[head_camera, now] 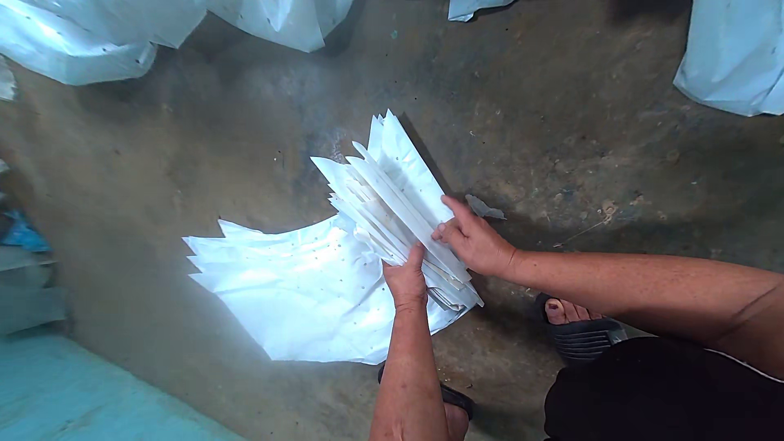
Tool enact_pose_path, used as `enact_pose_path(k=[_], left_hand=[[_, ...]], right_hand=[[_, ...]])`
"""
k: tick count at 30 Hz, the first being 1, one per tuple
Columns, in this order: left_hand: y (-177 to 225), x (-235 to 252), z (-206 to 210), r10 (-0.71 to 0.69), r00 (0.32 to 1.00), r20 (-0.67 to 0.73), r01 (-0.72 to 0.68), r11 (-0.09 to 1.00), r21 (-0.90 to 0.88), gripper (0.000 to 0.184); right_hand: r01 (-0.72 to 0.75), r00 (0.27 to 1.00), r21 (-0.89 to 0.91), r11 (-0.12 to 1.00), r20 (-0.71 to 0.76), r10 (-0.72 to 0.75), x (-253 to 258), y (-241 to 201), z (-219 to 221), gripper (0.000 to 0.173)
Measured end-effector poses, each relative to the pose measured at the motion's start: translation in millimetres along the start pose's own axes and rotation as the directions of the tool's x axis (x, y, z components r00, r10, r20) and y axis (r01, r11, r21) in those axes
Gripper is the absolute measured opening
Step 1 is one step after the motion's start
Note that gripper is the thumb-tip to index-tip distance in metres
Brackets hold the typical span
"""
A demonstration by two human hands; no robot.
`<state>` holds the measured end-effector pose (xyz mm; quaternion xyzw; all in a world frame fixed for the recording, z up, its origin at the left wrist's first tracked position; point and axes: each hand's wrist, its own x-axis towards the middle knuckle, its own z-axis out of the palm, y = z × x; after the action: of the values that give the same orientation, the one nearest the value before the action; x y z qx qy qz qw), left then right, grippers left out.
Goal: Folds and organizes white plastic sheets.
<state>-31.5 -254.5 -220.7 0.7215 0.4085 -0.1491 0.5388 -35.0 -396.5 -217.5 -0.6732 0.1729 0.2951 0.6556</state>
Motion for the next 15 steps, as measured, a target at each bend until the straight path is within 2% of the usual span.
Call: enact_pose_path(k=[5, 8, 11, 15], left_hand=[[-0.9, 1.1, -0.8, 0.002, 1.0, 0.001, -0.002, 1.0, 0.001, 0.05], [-1.0, 1.7, -1.2, 0.005, 1.0, 0.009, -0.005, 1.0, -0.001, 0.05], [-1.0, 2.0, -1.3, 0.004, 1.0, 0.012, -0.004, 1.0, 0.009, 0.051], [-0.4, 2.3, -1.5, -0.012, 1.0, 0.009, 0.012, 1.0, 0.021, 0.052]], right_hand=[[-0.146, 0.988, 0.209, 0.967, -0.015, 0.152, 3.1, -4.3, -0.1, 0.062], [-0.176, 0.983, 0.243, 0.954, -0.009, 0.183, 4.4, -4.2, 0.4, 0.06], [-0.141, 0.989, 0.188, 0.972, -0.024, 0.148, -1.8, -8.2, -0.4, 0.056], [-0.095, 0.995, -0.007, 0.995, 0.007, 0.095, -7.7, -12.9, -2.4, 0.053]])
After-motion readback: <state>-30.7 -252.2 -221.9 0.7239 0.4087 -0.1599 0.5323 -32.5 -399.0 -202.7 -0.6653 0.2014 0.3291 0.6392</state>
